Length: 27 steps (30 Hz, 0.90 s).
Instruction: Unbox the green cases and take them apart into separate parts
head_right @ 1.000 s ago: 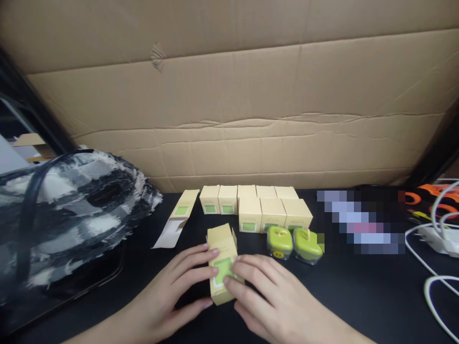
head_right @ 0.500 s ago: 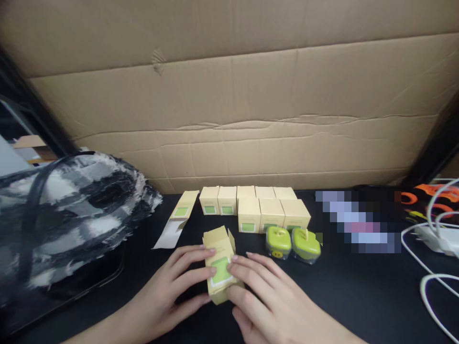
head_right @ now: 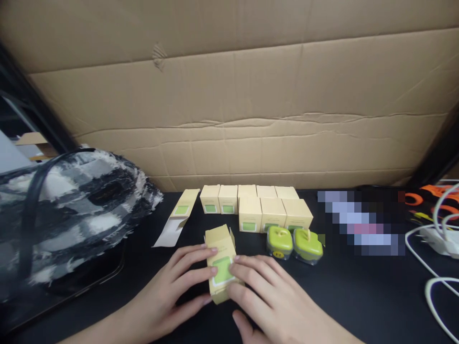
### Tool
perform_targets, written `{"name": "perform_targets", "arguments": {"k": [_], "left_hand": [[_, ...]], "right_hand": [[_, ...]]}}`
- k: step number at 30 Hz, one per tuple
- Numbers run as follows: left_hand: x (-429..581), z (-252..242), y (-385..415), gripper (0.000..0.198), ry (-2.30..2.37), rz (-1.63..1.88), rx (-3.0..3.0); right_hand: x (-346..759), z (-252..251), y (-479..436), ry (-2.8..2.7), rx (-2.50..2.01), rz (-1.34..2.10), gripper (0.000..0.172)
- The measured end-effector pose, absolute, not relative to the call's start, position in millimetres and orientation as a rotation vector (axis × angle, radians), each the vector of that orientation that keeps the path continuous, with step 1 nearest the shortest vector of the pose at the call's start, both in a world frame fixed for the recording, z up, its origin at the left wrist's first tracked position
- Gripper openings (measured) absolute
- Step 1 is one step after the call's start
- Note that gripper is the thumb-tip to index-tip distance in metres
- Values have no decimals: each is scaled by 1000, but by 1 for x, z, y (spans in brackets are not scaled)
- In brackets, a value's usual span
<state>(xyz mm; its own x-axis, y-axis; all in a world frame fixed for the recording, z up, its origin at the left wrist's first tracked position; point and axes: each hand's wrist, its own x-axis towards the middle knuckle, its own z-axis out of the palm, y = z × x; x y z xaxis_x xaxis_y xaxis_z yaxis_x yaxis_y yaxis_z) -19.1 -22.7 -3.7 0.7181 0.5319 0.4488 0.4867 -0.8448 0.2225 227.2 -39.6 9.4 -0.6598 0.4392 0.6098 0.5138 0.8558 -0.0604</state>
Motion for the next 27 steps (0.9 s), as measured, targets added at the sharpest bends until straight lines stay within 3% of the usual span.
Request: {"name": "perform_targets", "arguments": {"k": [17,22,25,27], "left_hand": [[-18,-5,-22,41,801,739,2855],[-17,-3,-22,43,797,724,2868],[-18,-2,-24,45,808,725,2857],[-18,-1,-25,47,822,741,2830]], "right_hand": [[221,7,-44,-2303,-764,-70,25],[218,7,-44,-2297,-793,-7,23],[216,1,-45,-2316,-815,11,11],[218,-3,-45,-2330,-789,-43,15]]}}
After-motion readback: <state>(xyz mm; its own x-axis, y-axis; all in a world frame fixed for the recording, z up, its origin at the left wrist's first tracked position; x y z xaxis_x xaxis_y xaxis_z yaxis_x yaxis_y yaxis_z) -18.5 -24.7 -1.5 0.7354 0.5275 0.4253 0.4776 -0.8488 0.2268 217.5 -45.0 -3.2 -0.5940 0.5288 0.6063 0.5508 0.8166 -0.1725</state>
